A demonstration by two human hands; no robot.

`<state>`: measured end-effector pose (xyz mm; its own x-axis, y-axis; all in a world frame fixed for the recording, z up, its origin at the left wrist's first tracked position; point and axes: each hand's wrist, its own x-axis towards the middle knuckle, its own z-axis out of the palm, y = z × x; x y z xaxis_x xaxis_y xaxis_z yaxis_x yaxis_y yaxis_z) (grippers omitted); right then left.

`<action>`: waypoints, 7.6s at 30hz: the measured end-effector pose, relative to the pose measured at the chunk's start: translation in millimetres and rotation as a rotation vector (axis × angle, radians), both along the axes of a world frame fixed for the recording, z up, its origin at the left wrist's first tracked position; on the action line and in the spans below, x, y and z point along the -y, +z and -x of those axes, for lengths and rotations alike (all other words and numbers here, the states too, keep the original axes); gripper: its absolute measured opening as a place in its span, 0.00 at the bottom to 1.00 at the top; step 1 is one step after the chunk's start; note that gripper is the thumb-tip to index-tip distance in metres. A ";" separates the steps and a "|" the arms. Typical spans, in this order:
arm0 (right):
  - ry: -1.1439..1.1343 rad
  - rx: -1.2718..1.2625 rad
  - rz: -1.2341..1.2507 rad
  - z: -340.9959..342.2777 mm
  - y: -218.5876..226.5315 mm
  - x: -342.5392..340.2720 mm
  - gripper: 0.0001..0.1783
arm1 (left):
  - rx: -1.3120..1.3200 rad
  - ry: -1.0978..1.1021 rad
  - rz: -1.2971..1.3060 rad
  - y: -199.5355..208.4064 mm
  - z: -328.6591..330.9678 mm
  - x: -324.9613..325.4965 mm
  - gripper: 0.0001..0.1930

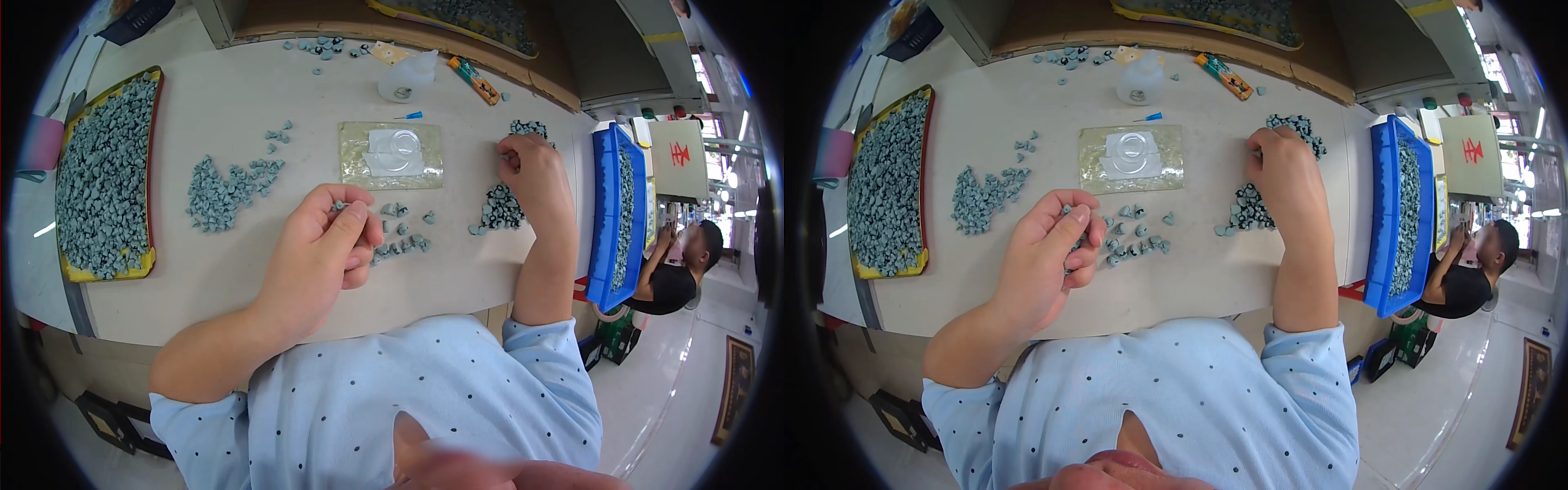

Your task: The person assembles small plastic components by hand, picking up pieces, inserting tiny parts into them, and placing the assembled items into a pile on the table.

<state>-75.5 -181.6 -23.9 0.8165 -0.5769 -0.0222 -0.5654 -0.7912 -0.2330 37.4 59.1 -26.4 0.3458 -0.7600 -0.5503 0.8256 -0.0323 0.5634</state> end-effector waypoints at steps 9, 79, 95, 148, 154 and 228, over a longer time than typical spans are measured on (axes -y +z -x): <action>0.264 0.361 -0.328 -18.1 18.9 -59.0 0.11 | 0.070 -0.082 0.001 2.4 -2.0 -1.7 0.08; 0.809 0.828 -0.269 -31.5 -18.9 -86.5 0.13 | -0.145 -0.101 0.063 -1.0 -4.9 -7.2 0.12; 0.554 0.441 -0.324 -27.1 2.6 -48.3 0.10 | 0.091 -0.148 -0.104 -0.5 -6.3 -4.7 0.12; 0.756 0.636 0.228 -32.9 -14.6 -48.0 0.13 | 0.082 -0.096 -0.025 -9.9 -2.0 0.3 0.14; 0.738 0.546 0.279 -32.3 -12.8 -48.9 0.12 | 0.059 -0.085 -0.086 -4.1 -2.6 -0.1 0.19; 0.177 0.348 -0.267 -15.9 3.2 -36.2 0.08 | 0.064 -0.099 -0.002 -4.7 -7.1 4.4 0.11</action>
<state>-59.5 -145.4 -20.7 0.8870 -0.4395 0.1414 -0.2797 -0.7552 -0.5928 44.5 54.6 -31.1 0.3032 -0.7914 -0.5309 0.7808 -0.1130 0.6144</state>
